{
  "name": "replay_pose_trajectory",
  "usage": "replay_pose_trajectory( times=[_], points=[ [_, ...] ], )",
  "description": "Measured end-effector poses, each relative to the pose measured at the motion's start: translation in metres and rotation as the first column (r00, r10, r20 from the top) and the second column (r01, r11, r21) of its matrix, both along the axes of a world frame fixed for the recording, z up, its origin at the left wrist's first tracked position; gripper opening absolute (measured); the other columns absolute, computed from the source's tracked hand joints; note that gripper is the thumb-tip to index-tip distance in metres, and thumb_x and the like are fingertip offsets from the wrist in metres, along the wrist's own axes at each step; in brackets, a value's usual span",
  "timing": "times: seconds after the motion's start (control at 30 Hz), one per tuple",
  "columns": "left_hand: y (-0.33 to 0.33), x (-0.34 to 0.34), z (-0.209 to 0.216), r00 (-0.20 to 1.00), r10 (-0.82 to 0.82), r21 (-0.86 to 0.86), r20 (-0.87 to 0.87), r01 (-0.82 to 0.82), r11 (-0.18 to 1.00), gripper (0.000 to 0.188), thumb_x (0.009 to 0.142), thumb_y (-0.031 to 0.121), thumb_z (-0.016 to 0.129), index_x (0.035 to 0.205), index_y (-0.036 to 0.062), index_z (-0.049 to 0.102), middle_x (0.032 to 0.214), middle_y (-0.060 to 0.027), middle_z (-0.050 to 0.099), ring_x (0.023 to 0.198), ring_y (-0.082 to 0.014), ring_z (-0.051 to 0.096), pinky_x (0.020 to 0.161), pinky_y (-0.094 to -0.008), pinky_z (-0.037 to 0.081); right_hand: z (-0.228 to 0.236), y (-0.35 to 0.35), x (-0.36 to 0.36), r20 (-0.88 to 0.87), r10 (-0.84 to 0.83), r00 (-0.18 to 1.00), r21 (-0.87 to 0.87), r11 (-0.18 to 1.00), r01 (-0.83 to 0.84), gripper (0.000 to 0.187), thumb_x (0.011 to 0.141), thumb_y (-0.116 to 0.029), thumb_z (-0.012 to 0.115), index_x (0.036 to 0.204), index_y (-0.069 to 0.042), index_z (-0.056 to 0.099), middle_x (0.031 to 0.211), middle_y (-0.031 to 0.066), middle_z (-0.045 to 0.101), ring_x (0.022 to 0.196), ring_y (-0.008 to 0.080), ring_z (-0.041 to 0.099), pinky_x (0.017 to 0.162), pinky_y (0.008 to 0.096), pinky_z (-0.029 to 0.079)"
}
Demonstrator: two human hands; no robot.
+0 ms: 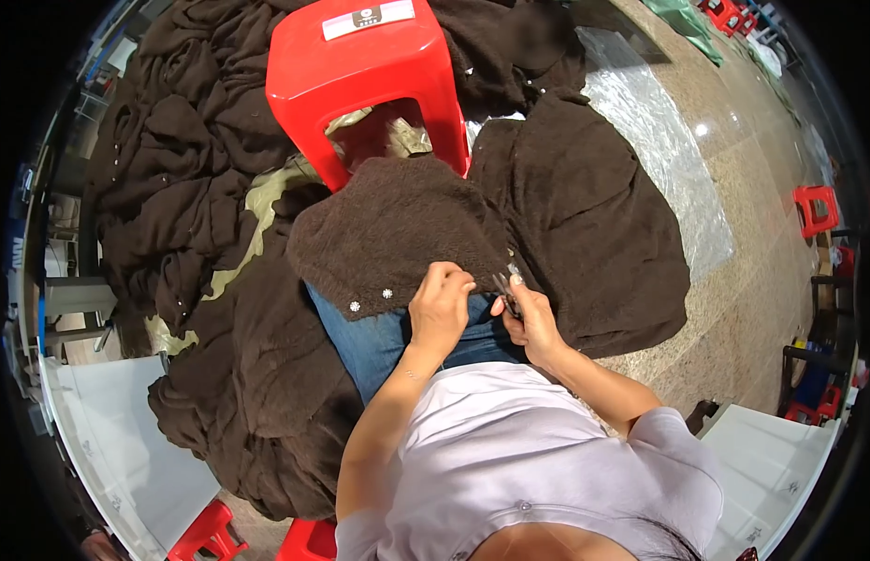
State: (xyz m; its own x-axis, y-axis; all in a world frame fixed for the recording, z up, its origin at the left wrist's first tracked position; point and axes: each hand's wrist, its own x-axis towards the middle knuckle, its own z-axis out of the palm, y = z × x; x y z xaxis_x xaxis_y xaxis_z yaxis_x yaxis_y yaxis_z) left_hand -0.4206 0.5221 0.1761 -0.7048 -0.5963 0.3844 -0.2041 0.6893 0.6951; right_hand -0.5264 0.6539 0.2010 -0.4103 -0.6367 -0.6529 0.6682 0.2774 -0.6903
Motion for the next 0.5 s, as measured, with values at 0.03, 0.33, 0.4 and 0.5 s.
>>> replay_pose_trajectory(
  times=[0.03, 0.33, 0.4, 0.5],
  points=[
    [-0.001, 0.002, -0.003, 1.0, -0.003, -0.001, 0.003, 0.003, 1.0, 0.011, 0.081, 0.001, 0.068, 0.091, 0.0037, 0.067, 0.091, -0.0089, 0.061, 0.076, -0.0245, 0.064, 0.064, -0.0332, 0.052, 0.0, 0.0, 0.001, 0.023, 0.018, 1.0, 0.002, 1.0, -0.018, 0.052, 0.1, -0.051, 0.044, 0.076, -0.007, 0.06, 0.047, -0.0044, 0.034, 0.037, 0.005, 0.022, 0.036, 0.0229, 0.017],
    [-0.001, 0.007, -0.009, 0.996, 0.038, 0.453, -0.078, 0.001, 0.891, 0.016, 0.087, 0.0, 0.06, 0.103, 0.0022, 0.062, 0.095, -0.0114, 0.064, 0.077, -0.0239, 0.066, 0.065, -0.0339, 0.052, -0.005, -0.008, 0.002, 0.06, 0.126, 0.99, 0.041, 0.991, -0.129, 0.047, 0.101, -0.044, 0.045, 0.076, -0.007, 0.06, 0.05, -0.0047, 0.035, 0.039, 0.0048, 0.022, 0.037, 0.0231, 0.017],
    [0.0, 0.005, 0.002, 1.0, -0.01, 0.358, -0.019, 0.016, 0.934, 0.018, 0.087, 0.001, 0.061, 0.104, 0.0045, 0.062, 0.099, -0.0106, 0.062, 0.079, -0.0255, 0.065, 0.065, -0.0354, 0.052, -0.004, -0.007, 0.002, 0.095, 0.057, 0.994, 0.033, 0.998, -0.06, 0.047, 0.1, -0.045, 0.045, 0.075, -0.007, 0.058, 0.05, -0.0063, 0.034, 0.039, 0.0041, 0.021, 0.037, 0.0239, 0.014],
    [-0.003, 0.0, 0.012, 0.99, -0.095, 0.155, 0.1, 0.079, 0.985, 0.023, 0.084, 0.003, 0.066, 0.105, 0.0098, 0.066, 0.103, -0.0095, 0.056, 0.075, -0.0238, 0.064, 0.063, -0.0331, 0.05, -0.006, -0.003, 0.002, 0.091, 0.032, 0.995, 0.008, 0.999, -0.033, 0.047, 0.1, -0.045, 0.044, 0.076, -0.007, 0.058, 0.05, -0.0062, 0.034, 0.038, 0.0041, 0.021, 0.036, 0.0241, 0.014]
  ],
)
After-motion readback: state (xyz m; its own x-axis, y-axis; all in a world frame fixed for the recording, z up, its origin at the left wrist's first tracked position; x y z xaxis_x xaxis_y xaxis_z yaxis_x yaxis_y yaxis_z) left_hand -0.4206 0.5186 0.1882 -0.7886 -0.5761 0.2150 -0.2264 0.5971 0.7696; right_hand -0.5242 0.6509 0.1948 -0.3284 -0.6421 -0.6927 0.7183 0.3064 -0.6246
